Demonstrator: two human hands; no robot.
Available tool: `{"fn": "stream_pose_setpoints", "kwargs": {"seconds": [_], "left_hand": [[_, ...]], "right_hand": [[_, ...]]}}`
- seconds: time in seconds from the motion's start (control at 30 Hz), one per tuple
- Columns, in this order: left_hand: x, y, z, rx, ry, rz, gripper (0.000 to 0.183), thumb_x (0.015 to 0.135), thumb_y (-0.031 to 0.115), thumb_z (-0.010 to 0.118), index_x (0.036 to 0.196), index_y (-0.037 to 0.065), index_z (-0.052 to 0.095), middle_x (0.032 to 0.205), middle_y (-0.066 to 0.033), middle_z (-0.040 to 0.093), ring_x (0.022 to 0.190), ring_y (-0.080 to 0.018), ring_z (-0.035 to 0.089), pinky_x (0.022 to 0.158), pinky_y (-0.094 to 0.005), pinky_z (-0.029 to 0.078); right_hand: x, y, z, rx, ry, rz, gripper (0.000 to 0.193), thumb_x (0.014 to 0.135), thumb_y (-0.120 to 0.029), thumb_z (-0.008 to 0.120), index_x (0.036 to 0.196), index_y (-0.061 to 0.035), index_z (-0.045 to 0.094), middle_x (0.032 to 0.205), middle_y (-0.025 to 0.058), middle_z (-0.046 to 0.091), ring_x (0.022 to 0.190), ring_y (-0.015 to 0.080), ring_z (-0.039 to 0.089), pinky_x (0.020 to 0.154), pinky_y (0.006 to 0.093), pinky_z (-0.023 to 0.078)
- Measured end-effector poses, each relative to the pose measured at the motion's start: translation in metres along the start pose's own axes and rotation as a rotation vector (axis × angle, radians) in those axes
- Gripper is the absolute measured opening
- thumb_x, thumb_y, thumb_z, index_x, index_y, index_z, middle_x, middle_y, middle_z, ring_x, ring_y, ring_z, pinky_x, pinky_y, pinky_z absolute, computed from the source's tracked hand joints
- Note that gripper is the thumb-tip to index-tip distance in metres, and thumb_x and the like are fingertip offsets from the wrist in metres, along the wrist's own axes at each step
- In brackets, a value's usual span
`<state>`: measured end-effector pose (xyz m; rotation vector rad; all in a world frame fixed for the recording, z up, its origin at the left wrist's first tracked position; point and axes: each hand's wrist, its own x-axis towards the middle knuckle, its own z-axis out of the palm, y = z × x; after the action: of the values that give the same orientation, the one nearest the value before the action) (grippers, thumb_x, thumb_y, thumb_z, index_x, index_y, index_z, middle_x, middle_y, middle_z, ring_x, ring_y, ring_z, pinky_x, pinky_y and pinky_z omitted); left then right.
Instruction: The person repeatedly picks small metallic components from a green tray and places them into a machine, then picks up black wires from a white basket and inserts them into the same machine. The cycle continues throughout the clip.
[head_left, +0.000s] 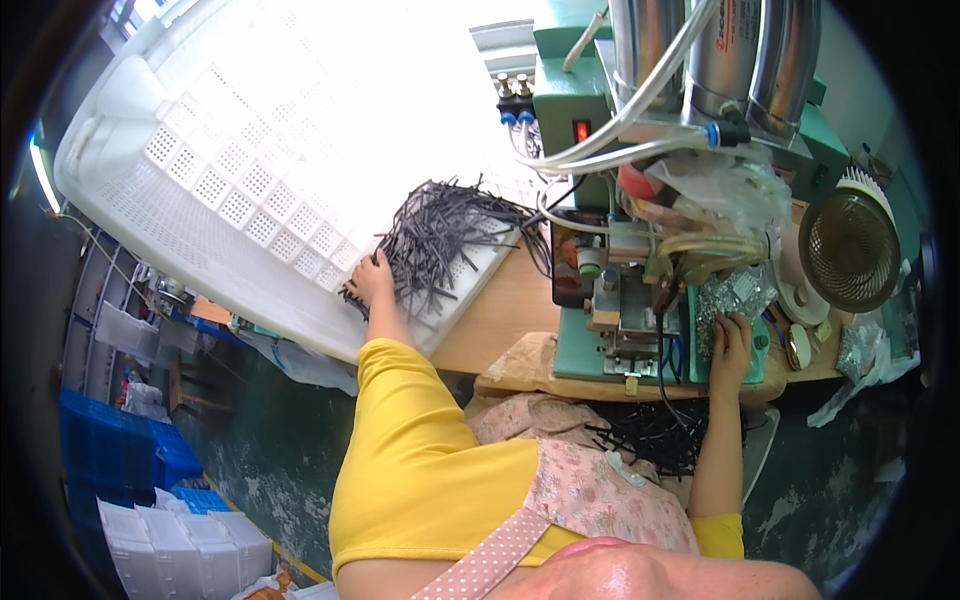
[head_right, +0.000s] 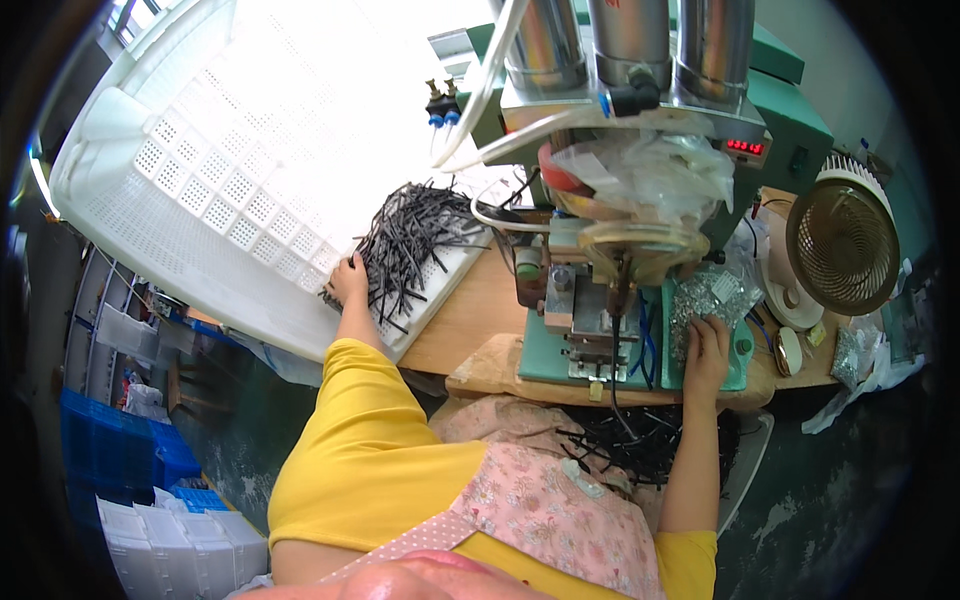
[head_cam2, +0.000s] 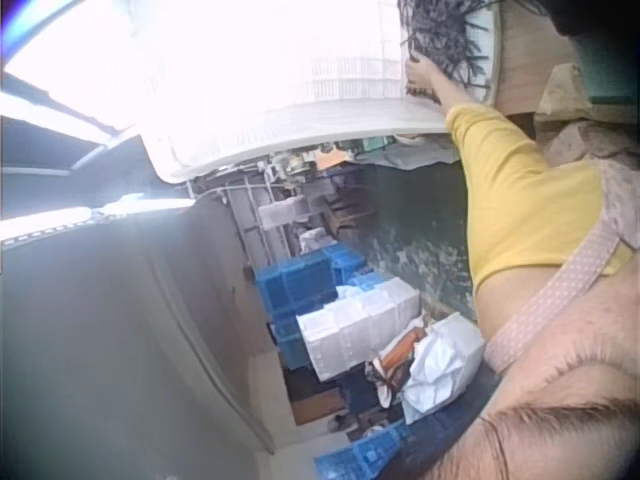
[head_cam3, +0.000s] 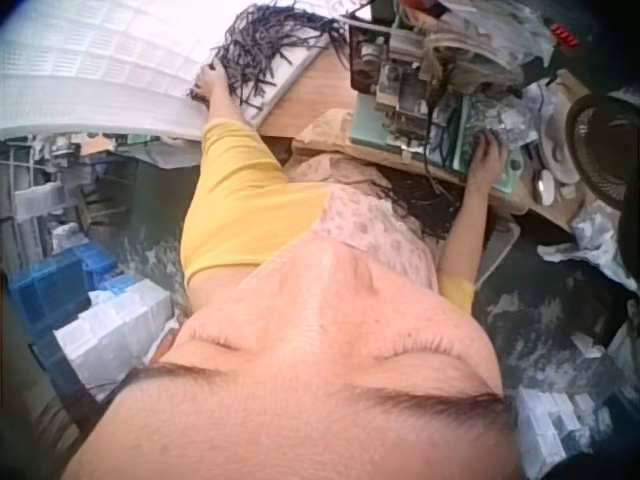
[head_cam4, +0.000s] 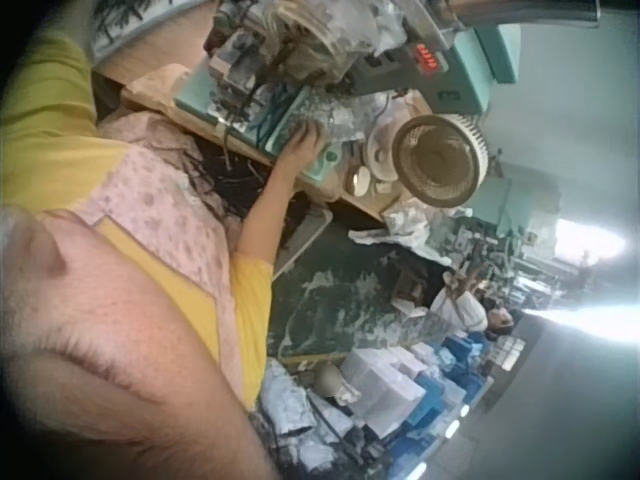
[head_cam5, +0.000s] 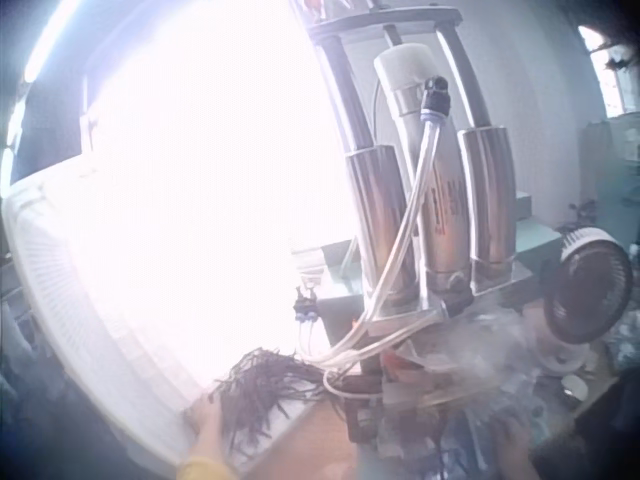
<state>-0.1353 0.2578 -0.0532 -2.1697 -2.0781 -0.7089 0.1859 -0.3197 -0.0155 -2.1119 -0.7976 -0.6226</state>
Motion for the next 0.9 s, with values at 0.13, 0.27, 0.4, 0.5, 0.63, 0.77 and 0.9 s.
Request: {"fn": "stream_pose_setpoints", "kwargs": {"seconds": [0.13, 0.27, 0.4, 0.5, 0.63, 0.77, 0.9], "left_hand": [[-0.043, 0.064, 0.017, -0.131, 0.115, 0.071, 0.036, 0.091, 0.044, 0.047, 0.109, 0.019, 0.066, 0.102, -0.0081, 0.068, 0.101, -0.027, 0.06, 0.104, -0.0526, 0.028], [-0.093, 0.132, 0.017, -0.528, 0.103, 0.228, 0.034, 0.096, 0.037, 0.043, 0.105, 0.014, 0.065, 0.09, -0.0136, 0.069, 0.086, -0.0294, 0.064, 0.098, -0.0441, 0.034], [-0.125, 0.18, 0.0, -0.61, -0.065, 0.376, 0.032, 0.099, 0.033, 0.04, 0.103, 0.009, 0.06, 0.084, -0.0223, 0.066, 0.083, -0.0428, 0.062, 0.077, -0.0504, 0.046], [-0.131, 0.194, -0.025, -0.552, -0.265, 0.491, 0.026, 0.1, 0.03, 0.037, 0.111, 0.009, 0.045, 0.083, -0.0274, 0.064, 0.084, -0.0481, 0.061, 0.072, -0.056, 0.045], [-0.125, 0.195, -0.066, -0.596, 0.062, 0.839, 0.02, 0.094, 0.025, 0.053, 0.096, 0.007, 0.062, 0.087, -0.0172, 0.065, 0.08, -0.0378, 0.06, 0.071, -0.0466, 0.047], [-0.124, 0.197, -0.104, -0.99, -0.105, 0.49, 0.025, 0.092, 0.027, 0.059, 0.092, 0.004, 0.068, 0.076, -0.0083, 0.064, 0.064, -0.0183, 0.057, 0.06, -0.0351, 0.044], [-0.152, 0.19, -0.147, -1.454, -0.292, 0.435, 0.028, 0.099, 0.022, 0.05, 0.112, -0.001, 0.059, 0.083, -0.005, 0.065, 0.066, -0.008, 0.054, 0.056, -0.0223, 0.042]], "right_hand": [[0.004, -0.005, -0.002, 0.023, -0.016, 0.014, 0.015, 0.083, -0.003, 0.066, 0.097, -0.0052, 0.063, 0.108, 0.012, 0.06, 0.098, 0.0309, 0.057, 0.084, 0.0383, 0.046], [0.007, -0.004, -0.001, -0.024, -0.016, -0.084, 0.014, 0.081, -0.004, 0.066, 0.093, -0.0062, 0.06, 0.097, 0.0086, 0.061, 0.091, 0.0287, 0.057, 0.081, 0.0394, 0.041], [0.008, -0.01, -0.002, -0.028, -0.013, -0.077, 0.012, 0.081, -0.005, 0.065, 0.09, -0.0095, 0.059, 0.086, 0.0074, 0.061, 0.086, 0.0279, 0.058, 0.077, 0.0398, 0.038], [0.008, -0.035, -0.008, 0.199, -0.028, 0.109, 0.011, 0.079, -0.008, 0.069, 0.086, -0.006, 0.06, 0.08, 0.0094, 0.062, 0.075, 0.0281, 0.06, 0.074, 0.0371, 0.041], [0.025, -0.082, -0.026, 0.452, -0.04, 0.123, 0.015, 0.082, -0.009, 0.068, 0.095, -0.0017, 0.064, 0.089, 0.0106, 0.066, 0.085, 0.0256, 0.063, 0.075, 0.0343, 0.048], [0.042, -0.117, -0.037, 0.667, -0.159, 0.182, 0.014, 0.086, -0.007, 0.064, 0.099, -0.0018, 0.064, 0.092, 0.0073, 0.066, 0.088, 0.0181, 0.063, 0.079, 0.0296, 0.048], [0.046, -0.127, -0.035, 0.899, -0.227, 0.33, 0.013, 0.089, -0.005, 0.061, 0.102, -0.0024, 0.064, 0.095, 0.0036, 0.066, 0.091, 0.0131, 0.061, 0.081, 0.0264, 0.047]]}}
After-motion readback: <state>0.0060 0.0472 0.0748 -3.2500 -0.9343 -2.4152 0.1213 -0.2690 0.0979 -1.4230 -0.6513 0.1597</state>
